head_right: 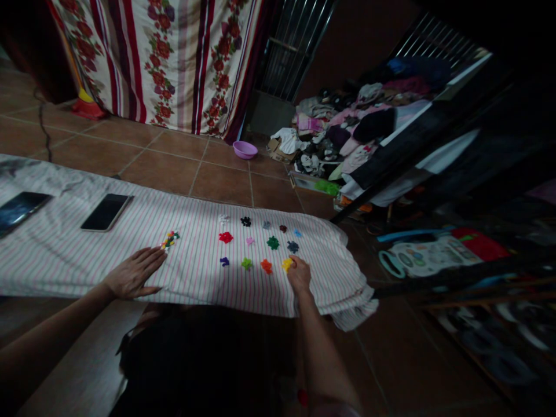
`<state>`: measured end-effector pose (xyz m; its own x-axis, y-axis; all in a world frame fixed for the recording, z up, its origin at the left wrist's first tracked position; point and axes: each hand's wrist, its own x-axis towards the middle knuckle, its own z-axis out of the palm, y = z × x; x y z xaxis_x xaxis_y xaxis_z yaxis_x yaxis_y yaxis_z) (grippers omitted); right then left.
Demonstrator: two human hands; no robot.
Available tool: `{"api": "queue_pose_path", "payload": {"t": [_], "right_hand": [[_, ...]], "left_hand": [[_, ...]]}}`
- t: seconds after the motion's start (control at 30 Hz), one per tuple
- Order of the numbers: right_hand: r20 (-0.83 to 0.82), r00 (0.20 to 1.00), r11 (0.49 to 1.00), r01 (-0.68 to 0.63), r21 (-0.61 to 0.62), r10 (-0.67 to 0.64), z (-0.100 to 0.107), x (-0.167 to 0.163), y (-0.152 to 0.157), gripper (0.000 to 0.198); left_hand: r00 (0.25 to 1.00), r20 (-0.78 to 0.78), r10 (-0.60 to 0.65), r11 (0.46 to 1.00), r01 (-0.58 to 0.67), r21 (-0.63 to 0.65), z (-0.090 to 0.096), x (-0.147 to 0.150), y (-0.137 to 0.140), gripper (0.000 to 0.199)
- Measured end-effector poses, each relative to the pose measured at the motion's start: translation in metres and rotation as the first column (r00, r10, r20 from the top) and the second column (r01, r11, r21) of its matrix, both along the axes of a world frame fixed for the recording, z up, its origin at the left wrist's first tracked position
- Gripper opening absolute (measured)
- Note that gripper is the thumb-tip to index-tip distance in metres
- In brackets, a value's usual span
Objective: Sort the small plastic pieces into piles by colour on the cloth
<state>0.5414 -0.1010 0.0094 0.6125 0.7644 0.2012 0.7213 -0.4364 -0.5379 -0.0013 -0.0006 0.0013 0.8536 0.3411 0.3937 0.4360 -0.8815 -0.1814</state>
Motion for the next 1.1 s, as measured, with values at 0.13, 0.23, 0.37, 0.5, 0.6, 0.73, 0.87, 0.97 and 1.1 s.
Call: {"api": "queue_pose_path", "payload": {"t": [0.13,0.23,0.37,0.5,0.6,0.73,0.87,0.97,1.1], "right_hand": [[0.003,0.999,0.999,-0.043,-0.021,0.043,-0.003,0.003,0.002,0.046],[0.037,0.996,0.996,-0.083,-0.043,0.084,-0.004,0.004,0.002,0.046],[0.078,0.993,0.996,-0.085,-0.032,0.087,-0.003,0.002,0.001,0.043],[0.063,0.995,0.997,-0.078,-0.018,0.079,-0.003,0.001,0.001,0.043],[0.062,0.994,0.995,-0.095,0.015,0.094,-0.001,0.0,0.001,0.043],[0.121,0.989,0.992,-0.094,0.088,0.083,0.003,-0.006,0.006,0.04],[0.209,0.974,0.97,-0.135,0.2,0.093,0.008,-0.025,0.015,0.036],[0.254,0.954,0.934,-0.231,0.273,0.161,0.01,-0.048,0.023,0.033],[0.283,0.923,0.882,-0.348,0.318,0.262,0.013,-0.088,0.031,0.033]], "left_hand": [[1.0,-0.012,-0.005,1.0,0.005,0.023,0.002,0.001,-0.001,0.074],[1.0,-0.022,0.0,1.0,0.0,0.015,0.002,0.001,-0.001,0.073],[1.0,-0.011,0.002,1.0,-0.002,-0.021,0.0,-0.001,0.0,0.073],[1.0,-0.022,0.02,0.999,-0.021,-0.05,-0.004,-0.001,0.001,0.073],[0.999,-0.026,0.029,0.997,-0.031,-0.068,-0.006,-0.001,0.0,0.075],[0.998,-0.053,0.044,0.995,-0.048,-0.092,-0.005,-0.001,0.0,0.077],[0.996,-0.078,0.053,0.992,-0.062,-0.11,0.0,0.0,-0.001,0.076],[0.995,-0.08,0.057,0.991,-0.067,-0.119,0.003,0.001,-0.002,0.076],[0.995,-0.087,0.053,0.991,-0.063,-0.122,0.005,0.001,-0.002,0.076]]}}
